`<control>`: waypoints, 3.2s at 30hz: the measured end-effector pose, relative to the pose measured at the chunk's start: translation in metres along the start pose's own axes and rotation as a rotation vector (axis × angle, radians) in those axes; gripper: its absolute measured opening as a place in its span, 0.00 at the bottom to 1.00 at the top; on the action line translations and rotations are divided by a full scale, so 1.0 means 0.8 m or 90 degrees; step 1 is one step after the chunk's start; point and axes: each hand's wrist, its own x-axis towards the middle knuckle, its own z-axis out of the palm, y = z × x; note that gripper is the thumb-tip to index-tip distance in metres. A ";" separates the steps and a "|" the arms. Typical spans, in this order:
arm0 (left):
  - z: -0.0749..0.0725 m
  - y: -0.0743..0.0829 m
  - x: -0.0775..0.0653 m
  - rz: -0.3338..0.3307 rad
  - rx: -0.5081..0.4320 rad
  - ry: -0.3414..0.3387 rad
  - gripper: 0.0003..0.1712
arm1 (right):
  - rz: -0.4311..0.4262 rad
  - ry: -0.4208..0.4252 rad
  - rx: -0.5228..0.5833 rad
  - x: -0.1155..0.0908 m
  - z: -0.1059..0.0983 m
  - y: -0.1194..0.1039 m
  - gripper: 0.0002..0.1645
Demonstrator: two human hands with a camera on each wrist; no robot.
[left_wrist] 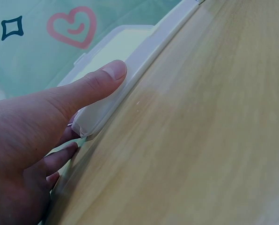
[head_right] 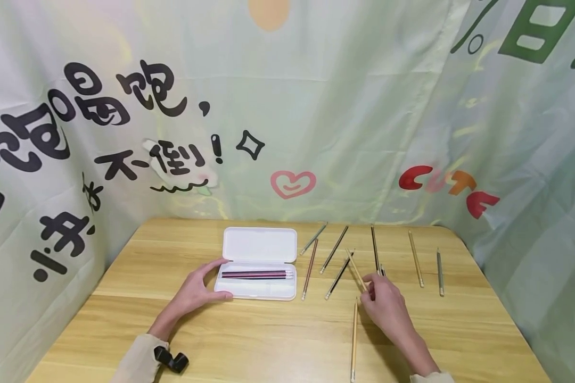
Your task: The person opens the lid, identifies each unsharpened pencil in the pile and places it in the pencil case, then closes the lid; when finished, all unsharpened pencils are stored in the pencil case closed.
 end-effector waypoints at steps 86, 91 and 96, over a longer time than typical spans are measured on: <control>-0.004 0.003 -0.001 -0.009 -0.003 -0.005 0.54 | -0.162 -0.005 0.165 0.093 0.151 -0.157 0.11; -0.003 0.002 -0.001 -0.004 -0.002 -0.004 0.54 | -0.149 0.014 0.178 0.087 0.134 -0.151 0.11; -0.003 0.003 -0.001 -0.005 -0.001 -0.003 0.54 | -0.134 0.050 0.187 0.085 0.116 -0.139 0.16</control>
